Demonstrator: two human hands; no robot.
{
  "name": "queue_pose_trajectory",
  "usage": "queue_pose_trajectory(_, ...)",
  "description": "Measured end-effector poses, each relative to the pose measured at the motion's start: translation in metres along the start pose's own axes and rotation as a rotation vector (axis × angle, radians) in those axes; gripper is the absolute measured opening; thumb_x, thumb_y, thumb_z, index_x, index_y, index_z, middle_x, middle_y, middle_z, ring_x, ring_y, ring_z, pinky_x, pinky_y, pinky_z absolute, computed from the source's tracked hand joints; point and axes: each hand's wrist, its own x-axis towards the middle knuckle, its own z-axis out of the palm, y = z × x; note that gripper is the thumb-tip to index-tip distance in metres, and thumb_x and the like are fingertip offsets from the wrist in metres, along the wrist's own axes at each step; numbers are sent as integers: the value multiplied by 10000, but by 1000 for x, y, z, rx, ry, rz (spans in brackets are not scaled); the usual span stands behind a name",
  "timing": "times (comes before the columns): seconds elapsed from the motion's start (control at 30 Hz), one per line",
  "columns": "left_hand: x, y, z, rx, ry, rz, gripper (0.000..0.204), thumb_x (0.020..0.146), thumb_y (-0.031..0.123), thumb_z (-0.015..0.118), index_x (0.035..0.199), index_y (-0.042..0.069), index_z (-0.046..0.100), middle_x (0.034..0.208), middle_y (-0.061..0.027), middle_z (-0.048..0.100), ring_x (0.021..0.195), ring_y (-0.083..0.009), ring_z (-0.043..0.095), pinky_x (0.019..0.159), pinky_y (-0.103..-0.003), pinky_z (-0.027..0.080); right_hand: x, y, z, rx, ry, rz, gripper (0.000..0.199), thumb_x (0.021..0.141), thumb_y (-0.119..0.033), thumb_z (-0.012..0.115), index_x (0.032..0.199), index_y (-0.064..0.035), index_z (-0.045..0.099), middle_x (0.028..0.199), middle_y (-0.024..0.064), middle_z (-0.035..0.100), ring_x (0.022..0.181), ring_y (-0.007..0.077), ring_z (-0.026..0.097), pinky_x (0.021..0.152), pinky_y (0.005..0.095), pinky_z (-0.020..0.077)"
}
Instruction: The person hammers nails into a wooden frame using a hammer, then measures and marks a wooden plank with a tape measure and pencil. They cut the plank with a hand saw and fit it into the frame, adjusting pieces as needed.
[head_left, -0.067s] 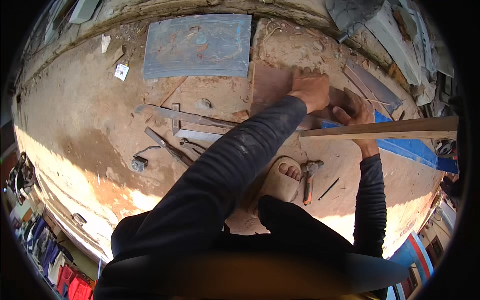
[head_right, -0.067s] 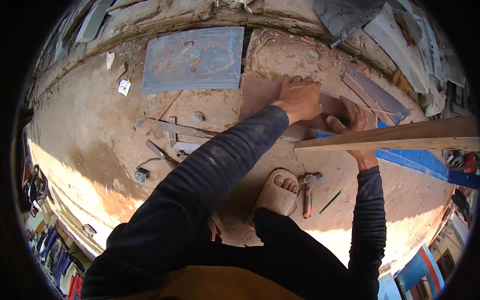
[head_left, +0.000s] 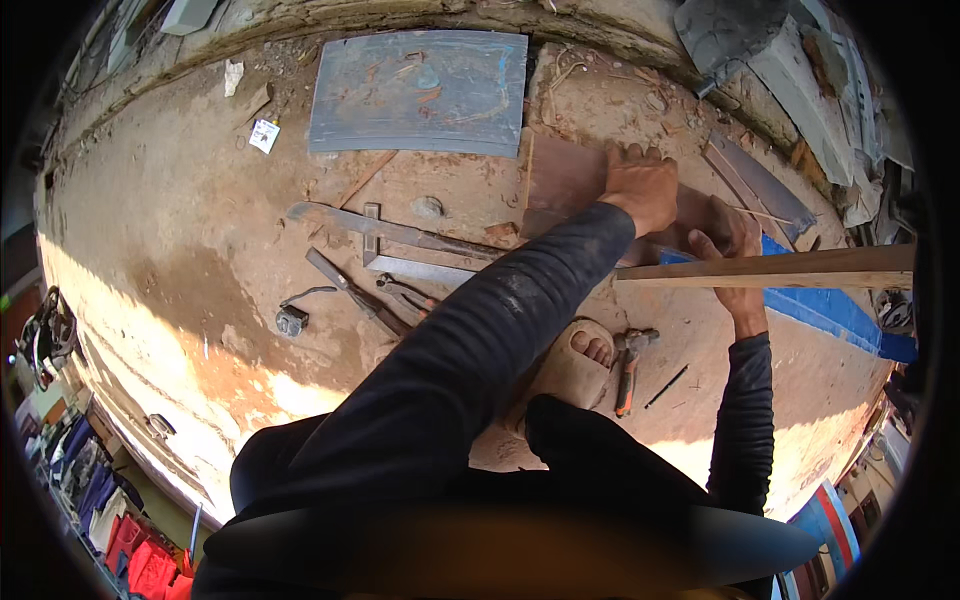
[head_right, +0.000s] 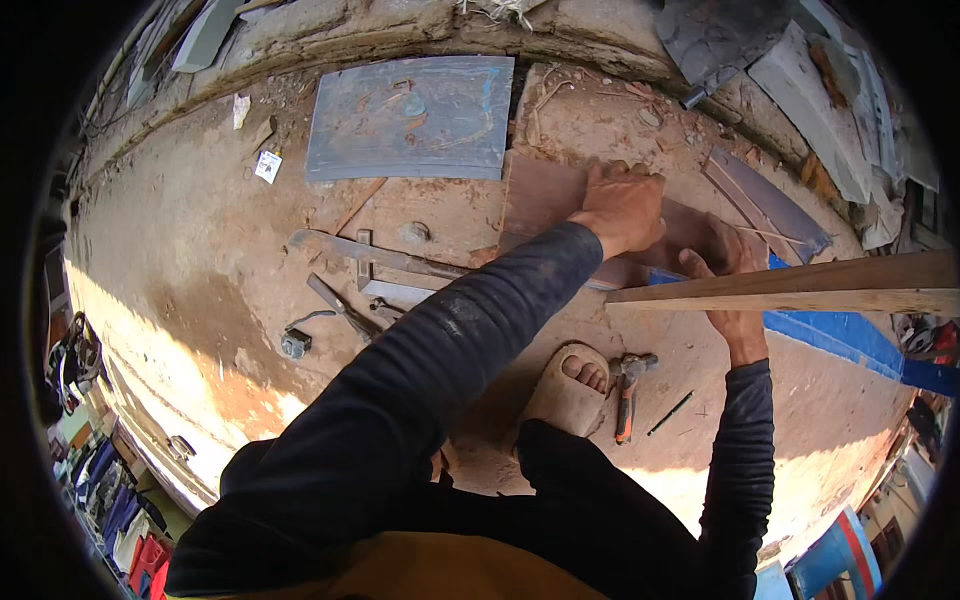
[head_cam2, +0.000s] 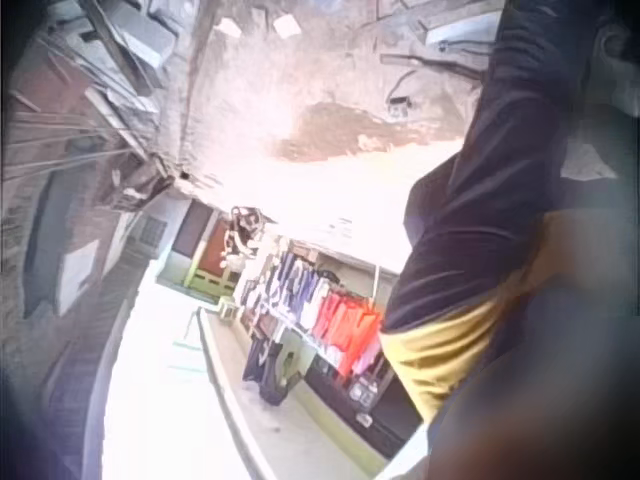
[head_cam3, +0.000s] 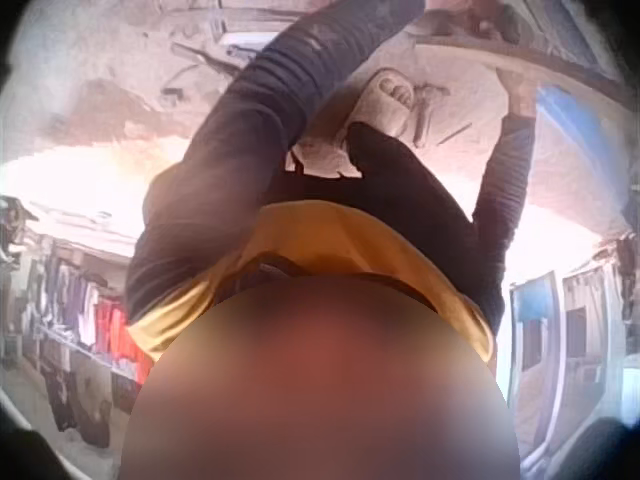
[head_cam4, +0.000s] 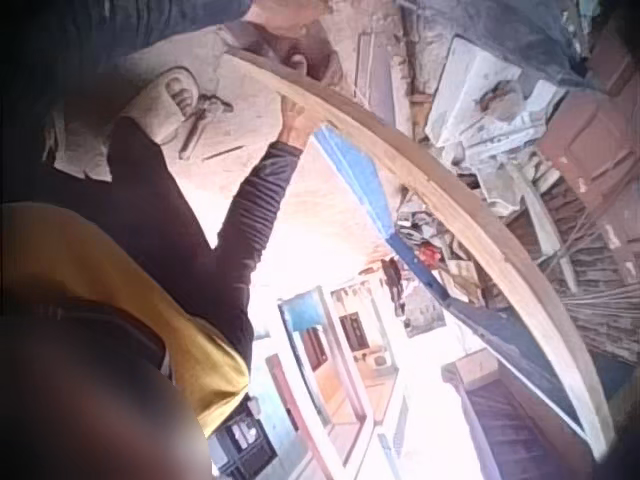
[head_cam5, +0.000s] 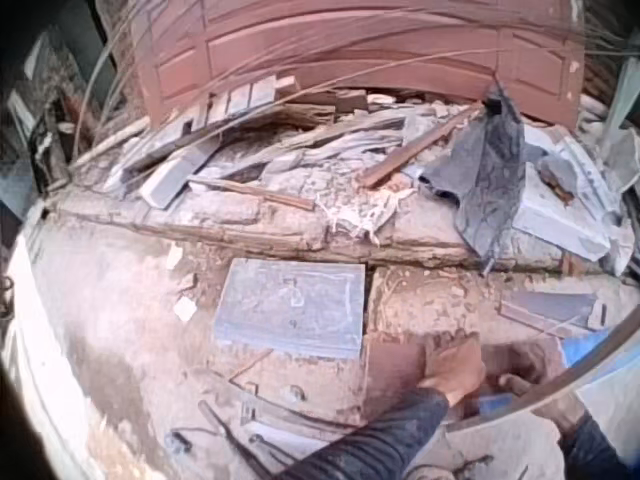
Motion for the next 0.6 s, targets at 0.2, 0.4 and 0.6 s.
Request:
queue_pose_trajectory(0.2, 13, -8, 28, -7, 277, -70, 517, 881, 349, 753, 1309, 59, 740, 1386, -185, 695, 1352, -398, 596, 1231, -726, 183, -116, -11, 4, 810, 146, 479, 292, 1084, -216, 652, 1257, 16, 686, 1053, 120, 776, 953, 169, 727, 886, 325, 581)
queue_pose_trajectory(0.4, 16, -17, 6, -23, -111, -123, 585, 929, 488, 758, 1334, 68, 718, 1340, -187, 738, 1330, -371, 653, 1246, -695, 211, -251, -10, 65, 771, 68, 973, 408, 1037, -393, 714, 991, 12, 717, 804, 114, 721, 732, 179, 675, 705, 325, 526)
queue_pose_trajectory(0.6, 19, -5, -16, 46, -131, -98, 699, 889, 494, 800, 1332, -32, 673, 1319, -234, 724, 1247, -385, 689, 1078, -482, 527, -337, 7, 111, 624, -221, 1268, 505, 965, -490, 767, 991, 10, 705, 799, 135, 723, 629, 218, 663, 592, 370, 553)
